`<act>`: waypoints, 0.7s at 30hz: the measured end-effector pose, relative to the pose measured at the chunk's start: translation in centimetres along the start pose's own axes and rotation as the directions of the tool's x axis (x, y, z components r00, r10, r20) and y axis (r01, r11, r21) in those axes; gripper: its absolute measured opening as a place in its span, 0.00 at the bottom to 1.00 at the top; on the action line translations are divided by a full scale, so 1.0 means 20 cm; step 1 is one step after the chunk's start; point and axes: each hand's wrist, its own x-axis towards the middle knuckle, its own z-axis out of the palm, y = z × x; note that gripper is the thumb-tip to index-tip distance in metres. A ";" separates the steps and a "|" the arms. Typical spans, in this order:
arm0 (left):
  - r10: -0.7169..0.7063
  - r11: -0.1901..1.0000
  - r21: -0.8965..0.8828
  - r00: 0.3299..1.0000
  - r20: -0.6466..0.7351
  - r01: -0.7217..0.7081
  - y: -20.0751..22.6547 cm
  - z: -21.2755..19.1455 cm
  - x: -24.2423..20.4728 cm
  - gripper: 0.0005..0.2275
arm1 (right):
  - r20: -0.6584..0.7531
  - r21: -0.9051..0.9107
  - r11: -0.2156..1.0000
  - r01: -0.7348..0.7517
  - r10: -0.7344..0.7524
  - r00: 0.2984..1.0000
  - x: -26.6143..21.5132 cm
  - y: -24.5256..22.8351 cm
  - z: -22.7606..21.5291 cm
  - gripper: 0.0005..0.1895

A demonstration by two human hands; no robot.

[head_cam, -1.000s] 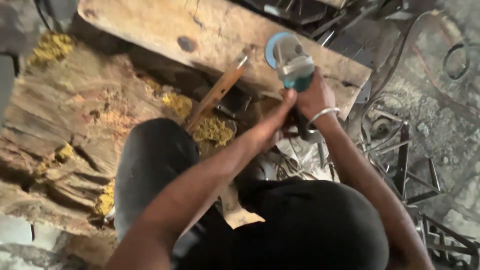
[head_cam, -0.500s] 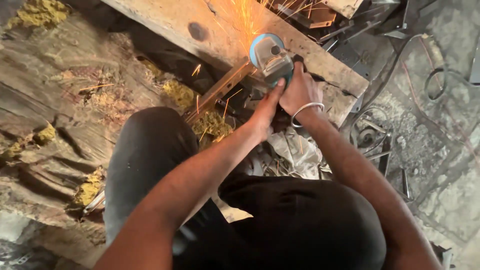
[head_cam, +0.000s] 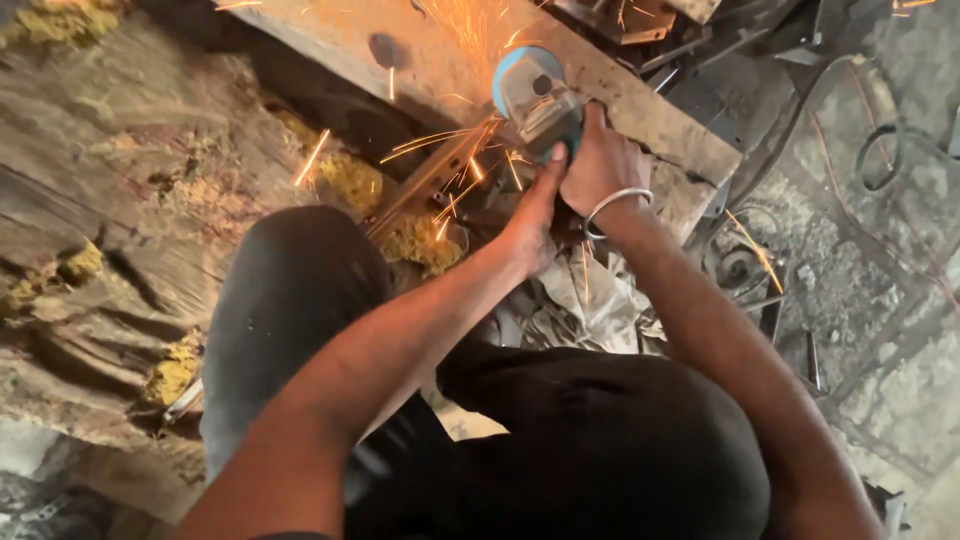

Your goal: Grinding the edges or surface of a long metal bar using a hand-held angle grinder on a wooden support.

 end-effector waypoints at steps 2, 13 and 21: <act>0.000 0.999 -0.042 1.000 -0.018 -0.001 0.01 0.00 0.01 0.34 | 0.005 -0.002 1.000 0.006 -0.006 1.000 0.03 0.01 0.03 0.26; -0.045 0.998 -0.035 0.998 0.049 0.047 -0.03 -0.03 0.03 0.34 | 0.009 -0.006 0.999 -0.041 0.041 0.999 0.00 0.04 0.06 0.25; 0.012 1.000 -0.001 0.998 -0.068 -0.012 -0.01 -0.01 0.01 0.30 | -0.008 0.009 0.999 0.036 -0.036 0.999 0.02 0.06 0.07 0.27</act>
